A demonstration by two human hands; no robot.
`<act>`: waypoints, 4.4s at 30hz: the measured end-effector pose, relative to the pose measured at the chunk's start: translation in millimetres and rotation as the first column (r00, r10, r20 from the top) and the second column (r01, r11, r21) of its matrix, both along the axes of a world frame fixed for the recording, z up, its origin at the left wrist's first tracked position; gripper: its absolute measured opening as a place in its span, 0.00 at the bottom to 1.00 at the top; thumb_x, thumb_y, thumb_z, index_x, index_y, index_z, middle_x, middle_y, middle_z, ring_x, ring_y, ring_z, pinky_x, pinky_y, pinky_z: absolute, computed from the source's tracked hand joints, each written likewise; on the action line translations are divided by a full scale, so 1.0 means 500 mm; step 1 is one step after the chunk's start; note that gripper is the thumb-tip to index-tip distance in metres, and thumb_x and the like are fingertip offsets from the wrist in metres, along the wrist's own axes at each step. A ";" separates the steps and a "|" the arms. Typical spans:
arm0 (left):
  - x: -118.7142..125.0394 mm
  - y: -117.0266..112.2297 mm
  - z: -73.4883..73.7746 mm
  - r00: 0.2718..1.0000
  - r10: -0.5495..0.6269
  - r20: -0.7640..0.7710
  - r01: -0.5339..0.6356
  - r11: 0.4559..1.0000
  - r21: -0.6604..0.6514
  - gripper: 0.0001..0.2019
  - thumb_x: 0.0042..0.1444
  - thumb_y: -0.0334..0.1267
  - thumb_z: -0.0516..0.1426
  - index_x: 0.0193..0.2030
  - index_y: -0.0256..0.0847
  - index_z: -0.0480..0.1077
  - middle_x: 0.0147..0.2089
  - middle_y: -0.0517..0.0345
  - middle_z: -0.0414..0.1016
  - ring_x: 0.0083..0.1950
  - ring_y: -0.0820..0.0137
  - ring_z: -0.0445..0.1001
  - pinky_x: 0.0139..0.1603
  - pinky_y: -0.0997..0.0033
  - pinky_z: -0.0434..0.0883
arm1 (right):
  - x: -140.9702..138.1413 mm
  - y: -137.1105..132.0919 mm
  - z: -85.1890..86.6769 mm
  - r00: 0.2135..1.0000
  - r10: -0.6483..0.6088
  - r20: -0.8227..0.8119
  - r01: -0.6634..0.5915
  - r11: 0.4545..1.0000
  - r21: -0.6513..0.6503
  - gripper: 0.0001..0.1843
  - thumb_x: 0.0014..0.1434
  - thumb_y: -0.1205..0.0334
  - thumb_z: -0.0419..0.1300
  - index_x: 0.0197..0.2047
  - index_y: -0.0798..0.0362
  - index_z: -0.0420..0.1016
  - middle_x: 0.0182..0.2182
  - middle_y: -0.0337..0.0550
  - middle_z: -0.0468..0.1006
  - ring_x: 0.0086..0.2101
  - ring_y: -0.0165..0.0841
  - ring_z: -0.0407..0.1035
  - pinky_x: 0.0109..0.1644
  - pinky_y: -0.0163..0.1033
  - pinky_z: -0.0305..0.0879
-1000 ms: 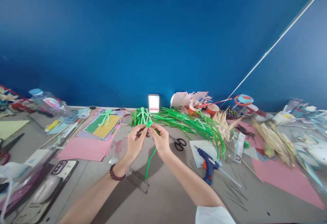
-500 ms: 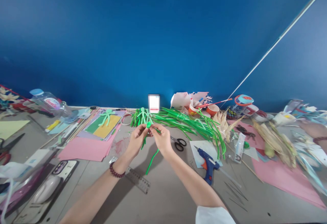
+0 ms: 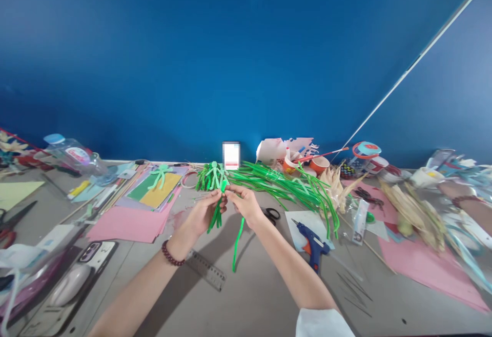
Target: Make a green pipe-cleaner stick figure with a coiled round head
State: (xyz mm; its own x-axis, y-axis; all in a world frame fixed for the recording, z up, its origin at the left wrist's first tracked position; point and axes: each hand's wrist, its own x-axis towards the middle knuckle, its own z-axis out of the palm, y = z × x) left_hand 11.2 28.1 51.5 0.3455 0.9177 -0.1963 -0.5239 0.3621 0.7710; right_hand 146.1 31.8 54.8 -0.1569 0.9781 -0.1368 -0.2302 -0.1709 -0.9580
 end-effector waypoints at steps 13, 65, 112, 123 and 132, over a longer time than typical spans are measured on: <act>-0.005 -0.014 0.022 0.984 -0.146 0.107 0.154 0.985 -0.076 0.07 0.44 0.36 0.61 0.24 0.36 0.67 0.23 0.60 0.61 0.24 0.77 0.60 0.25 0.74 0.61 | 0.024 0.000 0.010 0.957 0.265 -0.116 -0.263 0.964 0.029 0.16 0.48 0.50 0.65 0.28 0.56 0.74 0.20 0.34 0.71 0.14 0.17 0.42 0.18 0.30 0.33; 0.000 -0.019 0.016 0.926 0.092 -0.367 0.003 0.968 0.249 0.16 0.54 0.49 0.53 0.24 0.38 0.64 0.17 0.66 0.58 0.17 0.79 0.56 0.18 0.78 0.54 | -0.023 -0.031 0.005 0.983 -0.153 -0.097 0.161 0.984 0.080 0.14 0.45 0.53 0.66 0.24 0.56 0.73 0.19 0.33 0.65 0.15 0.18 0.44 0.18 0.32 0.35; -0.003 -0.036 0.024 0.629 0.570 -0.528 0.005 0.676 0.737 0.10 0.57 0.38 0.53 0.31 0.37 0.73 0.27 0.55 0.73 0.27 0.71 0.71 0.27 0.74 0.68 | -0.053 -0.060 -0.011 0.925 -0.362 -0.113 0.375 0.916 0.142 0.15 0.48 0.51 0.64 0.33 0.55 0.76 0.16 0.32 0.61 0.17 0.22 0.45 0.20 0.32 0.42; -0.006 -0.014 0.027 0.792 0.372 -0.484 -0.069 0.842 0.535 0.14 0.51 0.46 0.59 0.34 0.35 0.74 0.30 0.53 0.76 0.27 0.71 0.73 0.29 0.72 0.72 | -0.029 -0.031 -0.014 0.945 -0.320 0.065 0.298 0.927 0.228 0.12 0.48 0.53 0.63 0.29 0.54 0.76 0.25 0.39 0.73 0.20 0.24 0.57 0.21 0.31 0.49; -0.017 0.004 0.001 0.628 0.509 -0.588 -0.031 0.772 0.635 0.13 0.54 0.46 0.56 0.33 0.37 0.73 0.29 0.57 0.75 0.28 0.72 0.71 0.28 0.75 0.67 | 0.005 -0.008 0.001 0.968 -0.201 0.147 0.147 0.938 0.315 0.10 0.50 0.54 0.62 0.28 0.53 0.76 0.30 0.42 0.74 0.28 0.29 0.66 0.29 0.33 0.62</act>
State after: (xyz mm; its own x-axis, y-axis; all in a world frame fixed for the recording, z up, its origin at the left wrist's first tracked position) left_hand 2.7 30.1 52.0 0.0360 0.9588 0.2818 0.2589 -0.2813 0.9241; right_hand 148.8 27.6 55.5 0.0194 0.9874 0.1571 -0.0556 0.1580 -0.9859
